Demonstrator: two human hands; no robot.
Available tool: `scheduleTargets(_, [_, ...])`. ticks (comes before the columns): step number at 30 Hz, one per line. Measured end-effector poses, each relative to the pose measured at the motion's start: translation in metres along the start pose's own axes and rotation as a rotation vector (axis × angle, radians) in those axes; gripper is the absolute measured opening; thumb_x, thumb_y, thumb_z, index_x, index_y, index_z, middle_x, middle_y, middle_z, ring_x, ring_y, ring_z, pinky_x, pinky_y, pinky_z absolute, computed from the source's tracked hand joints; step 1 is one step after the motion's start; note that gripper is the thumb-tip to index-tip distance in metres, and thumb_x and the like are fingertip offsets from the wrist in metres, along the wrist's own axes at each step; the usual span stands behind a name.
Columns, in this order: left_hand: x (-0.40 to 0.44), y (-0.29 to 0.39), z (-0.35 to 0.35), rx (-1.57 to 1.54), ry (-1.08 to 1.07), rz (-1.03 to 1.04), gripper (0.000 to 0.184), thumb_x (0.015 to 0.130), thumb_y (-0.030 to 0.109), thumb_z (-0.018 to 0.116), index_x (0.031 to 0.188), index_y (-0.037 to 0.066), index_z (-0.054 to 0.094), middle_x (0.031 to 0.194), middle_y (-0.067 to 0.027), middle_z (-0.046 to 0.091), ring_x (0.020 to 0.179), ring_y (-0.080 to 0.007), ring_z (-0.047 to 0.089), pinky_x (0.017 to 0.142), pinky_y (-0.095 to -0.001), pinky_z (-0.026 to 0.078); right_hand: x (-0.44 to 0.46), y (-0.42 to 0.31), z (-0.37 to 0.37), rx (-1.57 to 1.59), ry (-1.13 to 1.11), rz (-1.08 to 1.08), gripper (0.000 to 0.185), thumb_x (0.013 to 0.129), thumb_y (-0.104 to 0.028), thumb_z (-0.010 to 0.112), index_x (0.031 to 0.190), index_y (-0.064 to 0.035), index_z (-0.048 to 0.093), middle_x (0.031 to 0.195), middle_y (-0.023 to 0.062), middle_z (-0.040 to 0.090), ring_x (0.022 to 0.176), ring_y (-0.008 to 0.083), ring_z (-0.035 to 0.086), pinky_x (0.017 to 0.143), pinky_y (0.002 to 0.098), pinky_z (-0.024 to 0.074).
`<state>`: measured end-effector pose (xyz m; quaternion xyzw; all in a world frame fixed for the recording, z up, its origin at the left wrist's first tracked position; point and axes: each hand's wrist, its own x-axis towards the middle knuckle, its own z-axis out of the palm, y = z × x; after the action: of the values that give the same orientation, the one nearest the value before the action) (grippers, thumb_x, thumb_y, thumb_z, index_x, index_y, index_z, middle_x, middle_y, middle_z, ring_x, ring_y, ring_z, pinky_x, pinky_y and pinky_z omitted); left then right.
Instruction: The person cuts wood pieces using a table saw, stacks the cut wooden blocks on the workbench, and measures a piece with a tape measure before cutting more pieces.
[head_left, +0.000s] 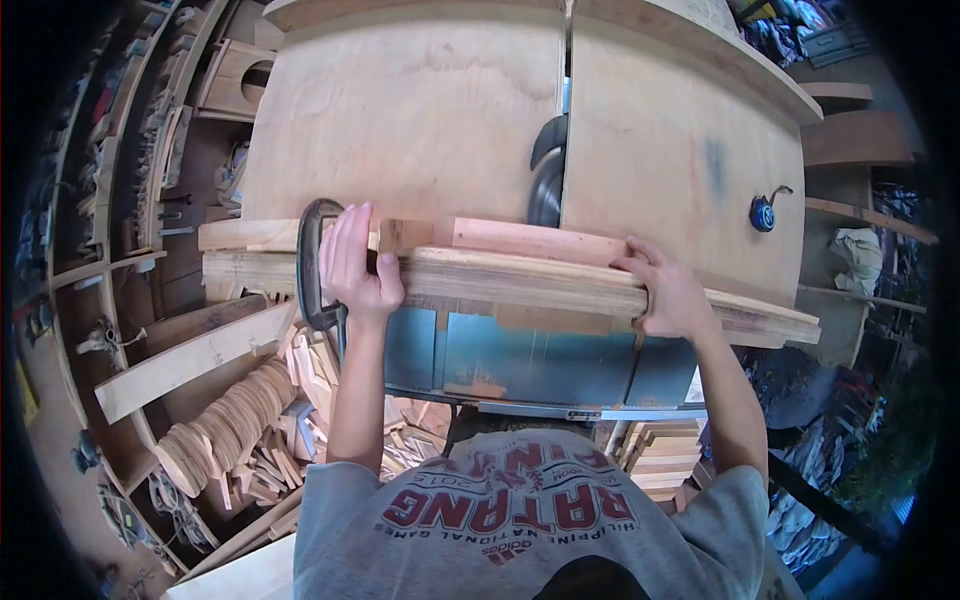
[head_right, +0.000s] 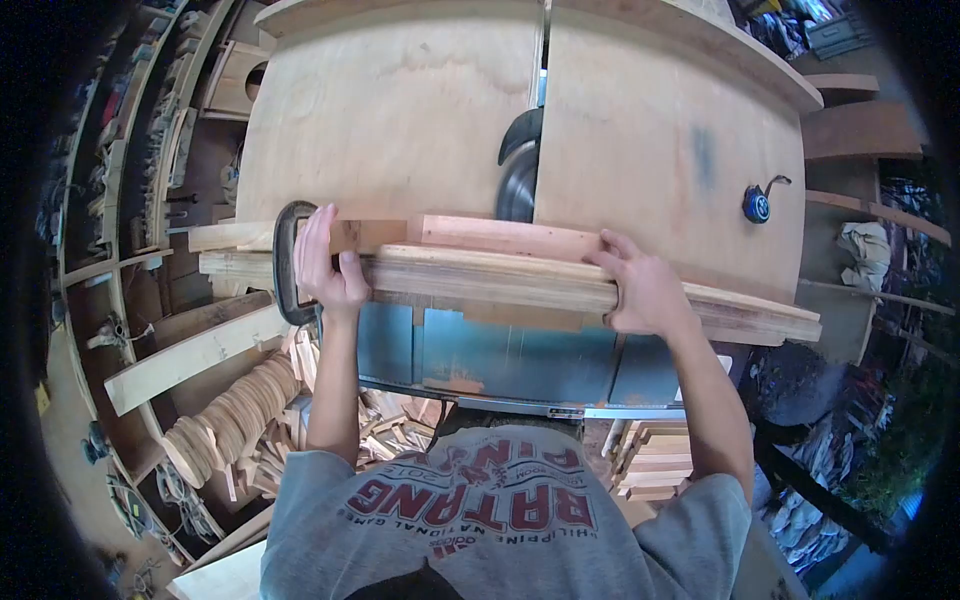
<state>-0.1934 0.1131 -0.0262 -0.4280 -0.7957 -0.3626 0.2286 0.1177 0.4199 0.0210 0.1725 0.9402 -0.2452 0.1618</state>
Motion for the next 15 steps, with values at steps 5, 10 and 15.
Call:
scheduleTargets(5, [0.022,-0.008,0.019,-0.015,0.010,0.009,0.051,0.096,0.032,0.056,0.132,-0.001,0.070,0.122,-0.0239,0.073,0.118,-0.0428,0.069,0.108,-0.0521,0.048,0.023,0.011,-0.015,0.013,0.031,-0.010,0.081,0.054,-0.015,0.081,0.134,-0.0177,0.069,0.156,0.0202,0.055,0.128,0.0396,0.065,0.107,0.0466,0.0567])
scheduleTargets(10, [0.048,-0.017,0.044,-0.026,0.024,0.024,0.052,0.094,0.038,0.065,0.132,0.002,0.070,0.122,-0.0206,0.073,0.117,-0.0432,0.068,0.107,-0.0511,0.049,0.051,0.034,-0.026,0.021,0.090,-0.058,0.080,0.053,-0.015,0.079,0.133,-0.0142,0.070,0.153,0.0219,0.058,0.132,0.0415,0.063,0.111,0.0466,0.0535])
scheduleTargets(15, [0.055,-0.005,0.033,-0.038,-0.129,-0.171,0.063,0.086,0.048,0.074,0.129,0.003,0.066,0.123,-0.0177,0.070,0.120,-0.0394,0.062,0.110,-0.0486,0.043,0.060,0.041,-0.028,0.116,0.021,-0.054,0.079,0.053,-0.017,0.079,0.131,-0.0104,0.071,0.145,0.0221,0.063,0.129,0.0416,0.063,0.108,0.0472,0.0545])
